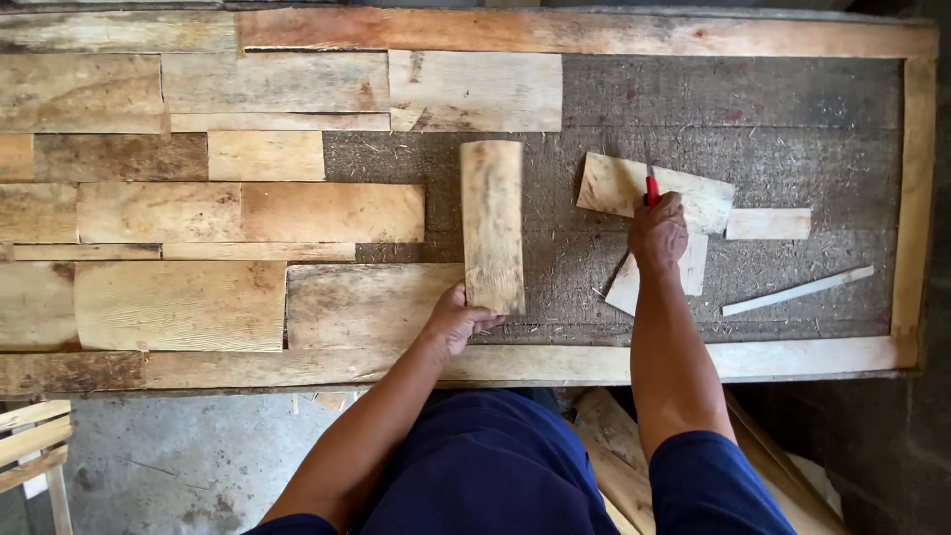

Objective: Assembling and trimming thin wood strips to create a decorative panel.

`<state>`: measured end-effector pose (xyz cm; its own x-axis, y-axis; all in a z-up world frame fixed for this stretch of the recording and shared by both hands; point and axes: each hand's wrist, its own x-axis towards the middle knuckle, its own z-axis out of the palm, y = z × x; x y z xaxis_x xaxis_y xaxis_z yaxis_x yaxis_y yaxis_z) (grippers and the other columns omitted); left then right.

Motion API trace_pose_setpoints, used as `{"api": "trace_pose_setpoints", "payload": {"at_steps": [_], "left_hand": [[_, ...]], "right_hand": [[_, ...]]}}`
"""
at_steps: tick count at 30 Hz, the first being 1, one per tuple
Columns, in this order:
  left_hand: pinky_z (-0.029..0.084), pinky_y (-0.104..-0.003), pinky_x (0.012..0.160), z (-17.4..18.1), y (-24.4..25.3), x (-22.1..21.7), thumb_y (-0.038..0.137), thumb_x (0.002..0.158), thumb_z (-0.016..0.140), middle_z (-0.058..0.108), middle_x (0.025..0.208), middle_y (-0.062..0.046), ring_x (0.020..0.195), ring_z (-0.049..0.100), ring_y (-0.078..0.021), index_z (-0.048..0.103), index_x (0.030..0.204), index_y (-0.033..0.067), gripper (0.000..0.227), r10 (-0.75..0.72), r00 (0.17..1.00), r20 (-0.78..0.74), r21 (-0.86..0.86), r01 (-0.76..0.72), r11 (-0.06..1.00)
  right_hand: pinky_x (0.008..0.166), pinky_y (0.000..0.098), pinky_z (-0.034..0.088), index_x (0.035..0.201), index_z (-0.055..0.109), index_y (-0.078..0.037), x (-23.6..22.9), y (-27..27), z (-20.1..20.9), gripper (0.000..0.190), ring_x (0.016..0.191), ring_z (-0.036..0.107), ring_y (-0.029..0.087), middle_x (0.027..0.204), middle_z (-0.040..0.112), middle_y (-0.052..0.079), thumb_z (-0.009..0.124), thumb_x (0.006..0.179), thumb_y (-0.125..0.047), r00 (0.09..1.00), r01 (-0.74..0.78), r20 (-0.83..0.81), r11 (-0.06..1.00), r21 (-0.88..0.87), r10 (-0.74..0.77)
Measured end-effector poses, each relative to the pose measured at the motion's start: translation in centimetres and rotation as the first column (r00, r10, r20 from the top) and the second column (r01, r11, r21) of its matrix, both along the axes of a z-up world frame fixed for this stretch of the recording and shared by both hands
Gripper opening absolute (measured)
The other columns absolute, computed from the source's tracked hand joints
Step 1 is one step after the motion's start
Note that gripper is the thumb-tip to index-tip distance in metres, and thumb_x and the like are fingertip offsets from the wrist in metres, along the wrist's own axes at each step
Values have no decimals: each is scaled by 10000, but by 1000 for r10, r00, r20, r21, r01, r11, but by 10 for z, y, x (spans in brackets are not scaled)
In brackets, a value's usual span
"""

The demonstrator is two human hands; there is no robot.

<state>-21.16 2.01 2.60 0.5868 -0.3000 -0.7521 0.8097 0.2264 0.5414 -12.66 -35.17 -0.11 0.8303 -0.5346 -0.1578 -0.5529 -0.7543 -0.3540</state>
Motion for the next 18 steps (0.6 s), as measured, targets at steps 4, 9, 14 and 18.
{"api": "trace_pose_setpoints", "payload": {"at_steps": [4,9,14,18], "left_hand": [[661,-382,770,-8,-19,-12,-153,776,681,716,1128,-196,898,751,-279,506,1341,47,625,-3,999,37,-66,6,998],[638,-380,735,15,-30,-24,-103,817,722,716,1153,-232,924,744,-302,502,1349,52,597,-99,994,-38,23,100,995],[648,-379,692,-1,-42,-30,112,875,759,689,1204,-183,906,723,-267,586,1243,91,407,-2,988,-153,48,10,999],[583,-338,616,-53,-47,-38,268,864,781,713,1150,-140,851,709,-212,699,1138,51,359,35,990,-139,37,-31,999]], "right_hand": [[905,563,496,1212,508,-1,-16,-9,2,469,1085,599,429,1175,589,237,710,984,-357,998,69,20,993,-95,-67],[881,495,500,1182,548,18,-30,-5,18,570,1033,571,357,1138,580,206,715,965,-482,983,72,-150,976,-203,-104],[806,509,494,1280,562,10,-33,25,16,535,981,559,353,1201,564,250,700,1004,-427,995,51,97,909,-413,-11],[1116,514,439,1414,515,-54,-15,110,50,542,1336,485,354,1467,479,216,555,1068,-470,916,-280,298,960,-12,271]]}}
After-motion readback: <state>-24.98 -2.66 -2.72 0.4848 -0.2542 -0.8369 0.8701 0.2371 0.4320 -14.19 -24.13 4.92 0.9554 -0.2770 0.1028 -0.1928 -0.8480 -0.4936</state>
